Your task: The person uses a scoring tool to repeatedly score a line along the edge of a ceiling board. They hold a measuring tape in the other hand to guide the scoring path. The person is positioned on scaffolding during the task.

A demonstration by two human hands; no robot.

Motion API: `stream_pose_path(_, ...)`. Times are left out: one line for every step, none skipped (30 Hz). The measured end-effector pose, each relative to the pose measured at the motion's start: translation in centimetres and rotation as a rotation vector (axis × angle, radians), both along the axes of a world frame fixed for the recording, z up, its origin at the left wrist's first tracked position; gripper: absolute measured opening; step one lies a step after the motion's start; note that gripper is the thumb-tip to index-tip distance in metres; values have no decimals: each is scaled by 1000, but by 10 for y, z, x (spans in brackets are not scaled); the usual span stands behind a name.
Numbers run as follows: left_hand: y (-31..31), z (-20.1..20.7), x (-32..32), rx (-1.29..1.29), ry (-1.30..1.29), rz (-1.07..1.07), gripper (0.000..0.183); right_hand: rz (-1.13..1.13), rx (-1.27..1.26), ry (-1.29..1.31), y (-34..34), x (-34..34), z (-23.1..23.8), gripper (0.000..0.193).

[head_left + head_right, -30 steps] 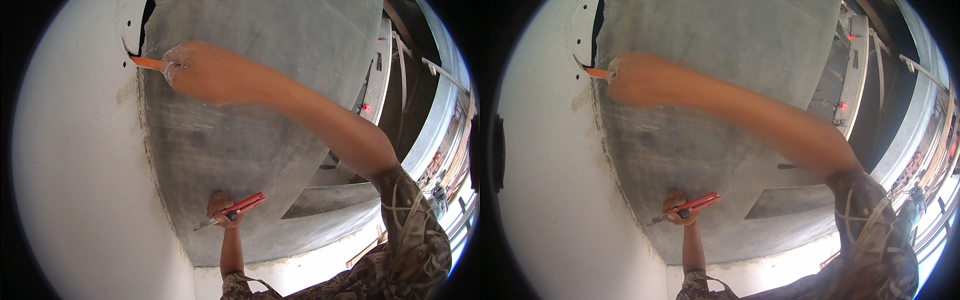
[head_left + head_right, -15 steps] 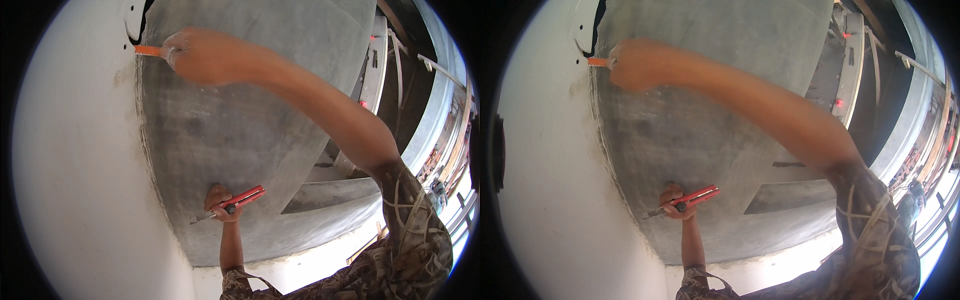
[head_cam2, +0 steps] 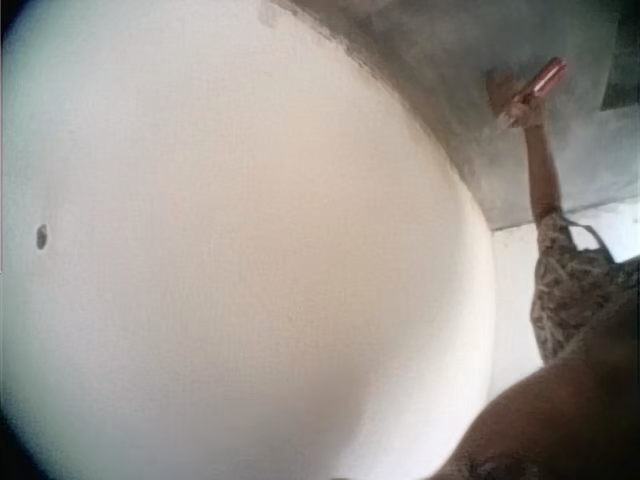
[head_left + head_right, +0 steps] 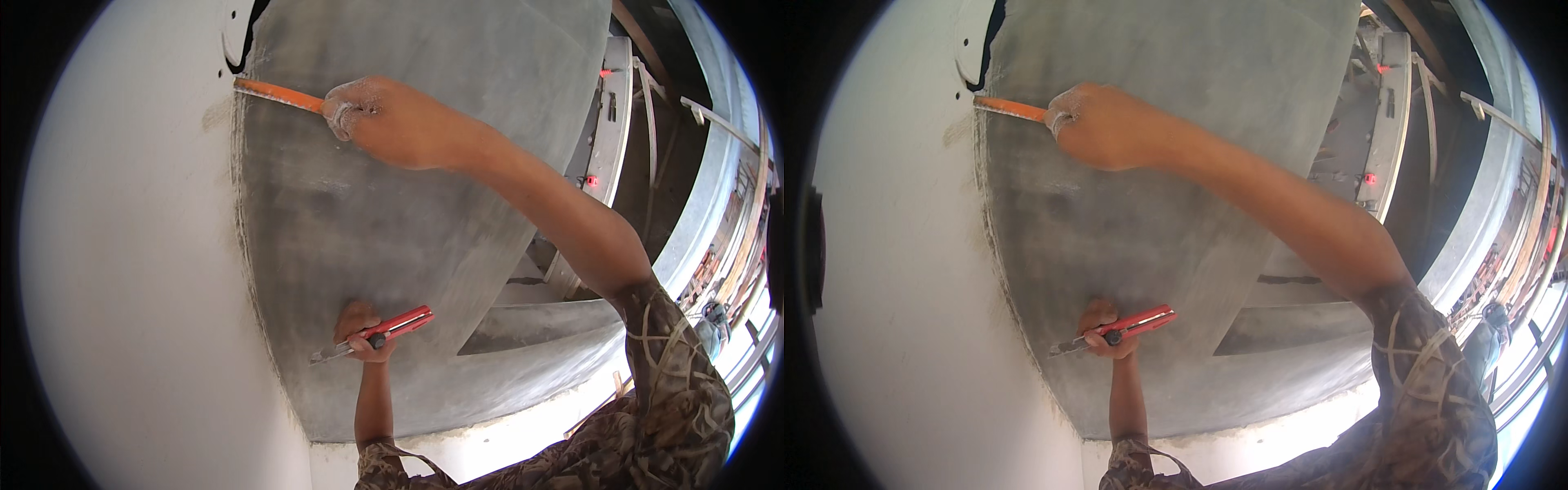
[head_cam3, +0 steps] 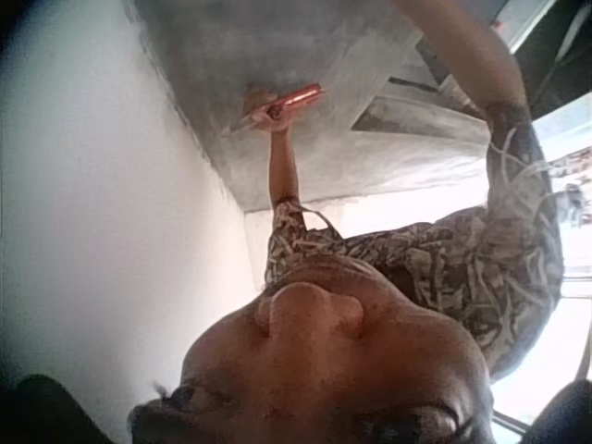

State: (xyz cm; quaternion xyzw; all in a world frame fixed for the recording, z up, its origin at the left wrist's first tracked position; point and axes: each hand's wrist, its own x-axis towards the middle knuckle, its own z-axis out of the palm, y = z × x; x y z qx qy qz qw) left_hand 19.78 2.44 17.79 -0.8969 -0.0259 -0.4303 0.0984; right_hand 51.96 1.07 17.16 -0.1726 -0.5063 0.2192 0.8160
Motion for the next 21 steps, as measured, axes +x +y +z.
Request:
stream_pose_path(0, -2, 0, -3, -3, -3, 43, 89, -5, 18, 0, 2, -4, 21)
stream_pose_path(-2, -2, 0, -5, -2, -3, 44, 180, -9, 40, -9, 7, -6, 21)
stream_pose_path(-2, -2, 1, -7, -1, -3, 44, 272, -12, 62, -13, 10, -9, 20)
stream_pose_path(-1, -3, 1, -9, -13, -10, 44, 146, 2, 44, -10, 12, -13, 22)
stream_pose_path(-1, -4, 2, -7, -29, -20, 44, 17, 19, 21, -9, 16, -15, 24)
stream_pose_path(-1, -5, 3, -6, -46, -29, 45, -112, 34, -2, -9, 19, -15, 26)
stream_pose_path(-1, -5, 3, 1, -47, -31, 45, -128, -4, -13, -7, 22, -13, 26)
stream_pose_path(-2, -6, 4, 7, -48, -32, 45, -143, -43, -25, -5, 25, -9, 25)
stream_pose_path(-1, -5, 6, 18, -52, -39, 45, -164, -76, -39, -5, 29, -5, 24)
stream_pose_path(-1, -5, 7, -10, -46, -44, 45, -190, -71, -57, -6, 31, -4, 25)
stream_pose_path(-2, -4, 5, -40, -36, -44, 45, -209, -68, -70, -4, 31, -4, 26)
stream_pose_path(-1, -4, 3, -71, -26, -45, 45, -229, -66, -83, -2, 32, -4, 28)
stream_pose_path(0, -4, 2, -58, -30, -39, 45, -168, -48, -84, -2, 32, -5, 27)
stream_pose_path(0, -5, 1, -44, -35, -34, 45, -109, -27, -86, -4, 33, -5, 25)
stream_pose_path(1, -5, 1, -30, -41, -29, 46, -49, -7, -88, -5, 32, -6, 24)
stream_pose_path(2, -6, 2, -23, -49, -28, 46, -22, 70, -28, 0, 19, -8, 22)
stream_pose_path(-4, -2, 4, 1, -53, -18, 46, 16, 162, 38, 6, -2, -9, 21)
stream_pose_path(-4, -4, 7, 1, -64, -23, 46, 37, 231, 96, 2, -14, -10, 20)
stream_pose_path(-3, -5, 9, -11, -59, -34, 47, 32, 202, 138, -3, -22, -12, 19)
stream_pose_path(-1, -5, 8, -20, -57, -42, 47, 30, 175, 178, -10, -29, -10, 19)
stream_pose_path(1, -5, 8, -29, -54, -51, 47, 27, 149, 218, -14, -32, -8, 19)
